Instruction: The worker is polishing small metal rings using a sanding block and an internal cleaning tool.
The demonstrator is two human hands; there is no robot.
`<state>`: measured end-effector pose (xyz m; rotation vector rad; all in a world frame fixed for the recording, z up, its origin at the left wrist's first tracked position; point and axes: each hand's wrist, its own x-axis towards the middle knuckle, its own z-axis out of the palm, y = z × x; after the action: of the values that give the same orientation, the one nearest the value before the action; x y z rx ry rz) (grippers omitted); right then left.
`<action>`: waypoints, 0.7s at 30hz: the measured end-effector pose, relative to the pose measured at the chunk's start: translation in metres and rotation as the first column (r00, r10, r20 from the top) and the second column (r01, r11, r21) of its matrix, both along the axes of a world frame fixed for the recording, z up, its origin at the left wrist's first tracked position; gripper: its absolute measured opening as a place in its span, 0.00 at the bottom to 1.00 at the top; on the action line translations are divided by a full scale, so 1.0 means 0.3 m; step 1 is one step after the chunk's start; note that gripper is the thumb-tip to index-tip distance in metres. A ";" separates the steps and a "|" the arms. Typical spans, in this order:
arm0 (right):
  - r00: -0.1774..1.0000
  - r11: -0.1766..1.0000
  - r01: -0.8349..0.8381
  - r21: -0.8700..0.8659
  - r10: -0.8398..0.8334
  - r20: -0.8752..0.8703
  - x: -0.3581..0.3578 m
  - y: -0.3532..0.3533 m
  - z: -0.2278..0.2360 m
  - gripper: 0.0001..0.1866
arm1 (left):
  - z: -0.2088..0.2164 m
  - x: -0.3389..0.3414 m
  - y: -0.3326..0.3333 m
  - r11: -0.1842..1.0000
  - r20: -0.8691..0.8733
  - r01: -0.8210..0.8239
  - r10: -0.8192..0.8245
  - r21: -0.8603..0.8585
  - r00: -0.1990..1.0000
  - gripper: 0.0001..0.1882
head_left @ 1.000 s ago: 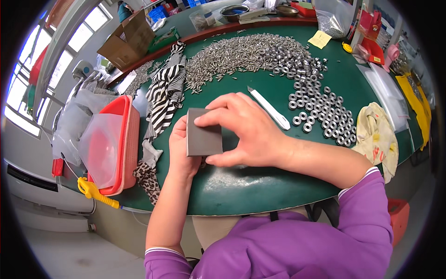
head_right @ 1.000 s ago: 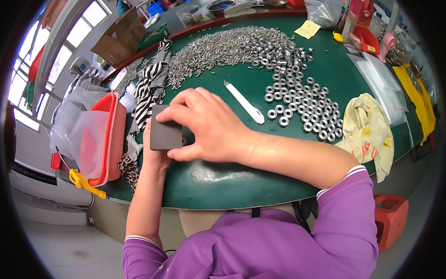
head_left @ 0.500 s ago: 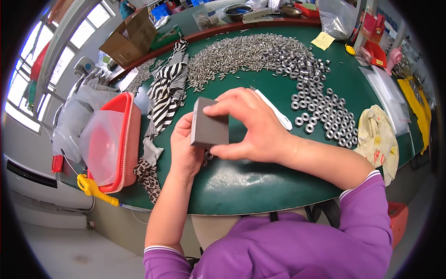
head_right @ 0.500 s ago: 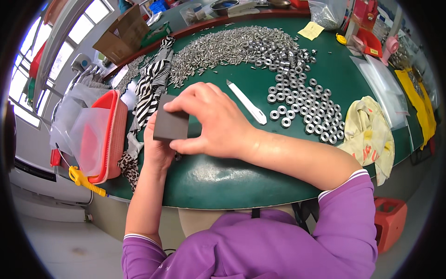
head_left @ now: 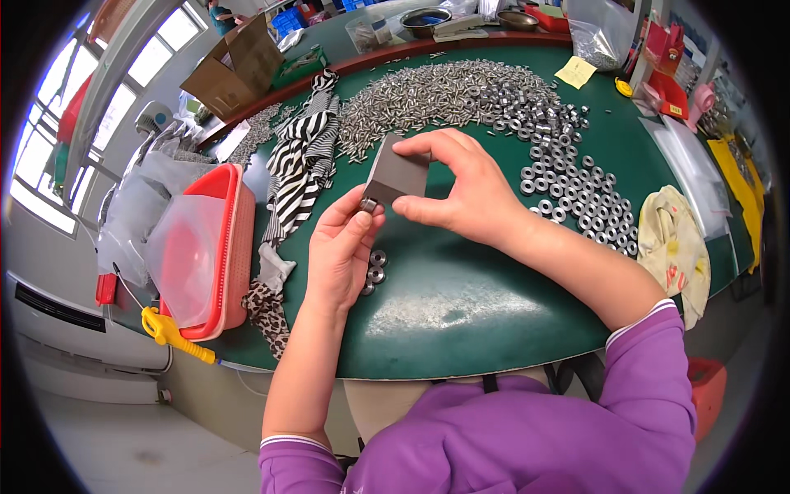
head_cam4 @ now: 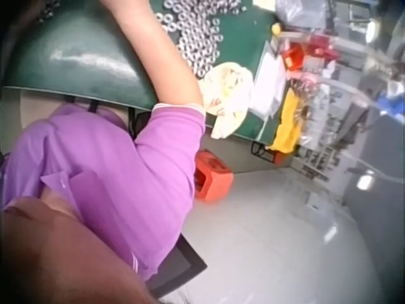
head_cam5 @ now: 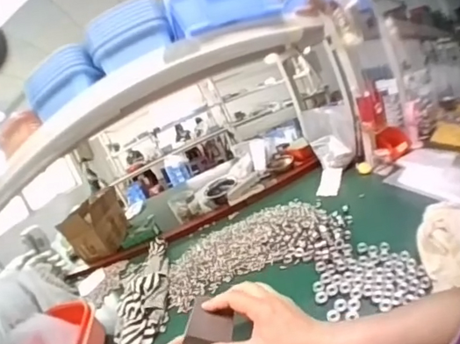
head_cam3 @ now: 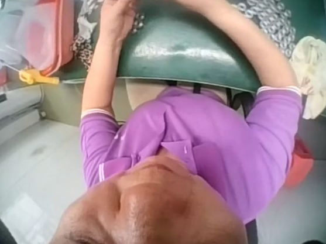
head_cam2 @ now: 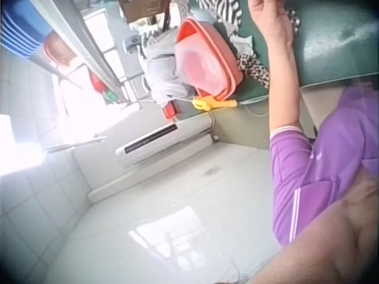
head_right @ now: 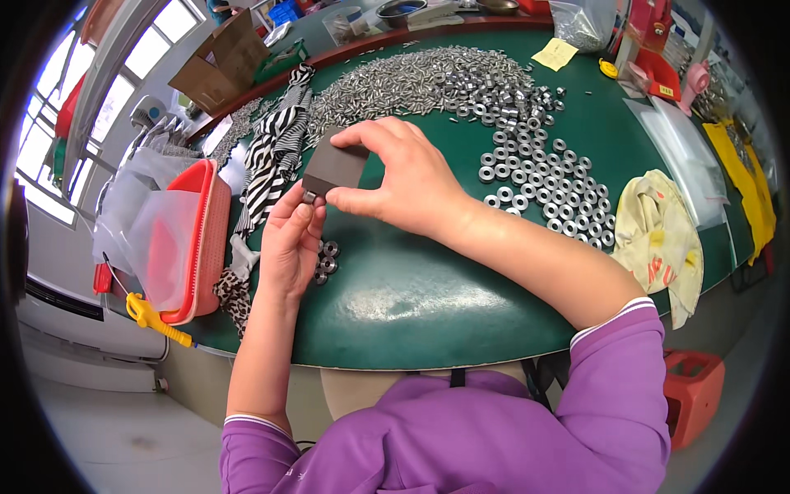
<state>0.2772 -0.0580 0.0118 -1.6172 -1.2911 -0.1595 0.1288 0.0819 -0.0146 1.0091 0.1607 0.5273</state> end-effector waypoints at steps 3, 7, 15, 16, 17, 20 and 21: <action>0.998 1.000 -0.029 0.005 0.029 0.059 -0.019 0.000 -0.001 0.29 | -0.015 0.001 0.008 1.000 0.002 -0.001 0.001 0.024 1.000 0.17; 0.965 0.984 -0.178 0.003 0.174 0.198 -0.132 -0.028 0.022 0.32 | -0.023 -0.003 0.014 1.000 -0.032 0.027 -0.028 -0.012 0.999 0.15; 0.975 0.984 -0.179 -0.003 0.177 0.135 -0.147 -0.029 0.032 0.32 | -0.001 -0.014 -0.015 0.998 -0.031 0.004 -0.002 0.055 1.000 0.15; 0.979 0.990 -0.144 0.003 0.142 0.146 -0.134 -0.022 0.030 0.31 | 0.005 -0.020 -0.023 0.999 0.014 0.018 -0.019 0.038 1.000 0.14; 0.982 0.994 -0.109 0.010 0.106 0.158 -0.104 -0.007 0.026 0.31 | -0.025 -0.003 0.010 0.991 0.016 0.031 -0.034 0.131 0.999 0.14; 0.973 0.985 0.169 -0.014 -0.165 0.162 0.019 0.005 0.002 0.29 | -0.013 -0.005 0.001 0.997 0.122 0.072 -0.076 0.036 0.990 0.16; 0.973 0.986 0.167 -0.012 -0.163 0.161 0.020 -0.001 0.000 0.29 | -0.002 -0.007 -0.015 0.995 0.160 0.095 -0.098 0.026 0.982 0.17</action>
<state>0.2831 -0.0582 0.0117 -1.7627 -1.2819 -0.3837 0.1265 0.0772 -0.0153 0.9821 -0.0375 0.5199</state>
